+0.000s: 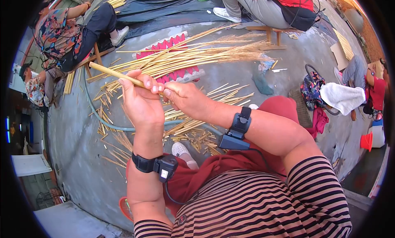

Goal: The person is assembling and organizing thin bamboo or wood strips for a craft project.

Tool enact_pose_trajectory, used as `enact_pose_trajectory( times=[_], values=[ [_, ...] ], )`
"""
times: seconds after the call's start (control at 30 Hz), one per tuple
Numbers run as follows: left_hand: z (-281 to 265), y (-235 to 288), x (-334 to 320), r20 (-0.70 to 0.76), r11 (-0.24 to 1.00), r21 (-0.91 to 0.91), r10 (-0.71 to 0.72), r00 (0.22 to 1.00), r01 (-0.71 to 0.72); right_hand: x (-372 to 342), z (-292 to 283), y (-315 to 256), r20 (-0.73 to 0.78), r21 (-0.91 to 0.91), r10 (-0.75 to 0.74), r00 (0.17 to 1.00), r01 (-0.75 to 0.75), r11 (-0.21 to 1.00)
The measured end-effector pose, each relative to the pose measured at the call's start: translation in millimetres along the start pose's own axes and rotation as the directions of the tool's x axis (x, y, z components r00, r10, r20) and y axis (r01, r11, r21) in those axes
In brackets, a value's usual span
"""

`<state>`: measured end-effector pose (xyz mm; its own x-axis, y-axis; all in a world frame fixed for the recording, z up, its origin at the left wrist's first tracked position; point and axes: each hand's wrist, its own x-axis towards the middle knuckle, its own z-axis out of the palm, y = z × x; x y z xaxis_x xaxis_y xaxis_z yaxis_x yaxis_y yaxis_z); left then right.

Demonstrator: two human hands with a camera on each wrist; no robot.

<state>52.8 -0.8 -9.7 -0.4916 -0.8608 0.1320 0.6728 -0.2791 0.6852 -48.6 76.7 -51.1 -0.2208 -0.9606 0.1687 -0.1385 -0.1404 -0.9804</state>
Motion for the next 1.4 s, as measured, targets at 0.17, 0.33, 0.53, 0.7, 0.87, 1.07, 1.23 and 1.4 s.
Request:
enact_pose_trajectory(
  times=[0.17,0.33,0.53,0.7,0.87,1.07,1.23,1.4],
  values=[
    [-13,1,13,-0.033,0.997,-0.065,-0.050,0.998,0.048,6,5,1,0.009,-0.197,-0.131,0.991,0.130,0.972],
    [-7,12,22,0.069,0.990,-0.127,-0.054,0.996,0.063,12,13,-3,-0.008,-0.081,-0.096,0.995,0.095,0.992],
    [-47,77,59,0.069,0.967,-0.196,0.177,0.982,-0.160,-2,0,0,0.357,0.089,0.289,0.888,-0.340,0.936],
    [-46,71,55,-0.144,0.958,-0.173,0.205,0.968,-0.229,-6,1,2,0.263,0.071,0.291,0.920,-0.320,0.945],
    [-9,-15,9,-0.070,0.998,-0.015,-0.055,0.996,0.054,-3,5,2,0.123,0.361,0.284,0.951,-0.309,0.880],
    [-6,-16,11,0.002,0.986,-0.105,-0.127,0.992,0.127,-7,6,-4,0.026,0.206,0.209,0.978,-0.210,0.956],
    [4,-9,21,0.041,0.979,-0.146,-0.138,0.990,0.142,1,-1,-11,0.047,0.154,0.130,0.990,-0.136,0.979],
    [-24,18,50,-0.011,0.973,-0.215,-0.085,0.996,0.081,-13,-9,-13,0.323,0.339,0.272,0.906,-0.380,0.861]
  ],
)
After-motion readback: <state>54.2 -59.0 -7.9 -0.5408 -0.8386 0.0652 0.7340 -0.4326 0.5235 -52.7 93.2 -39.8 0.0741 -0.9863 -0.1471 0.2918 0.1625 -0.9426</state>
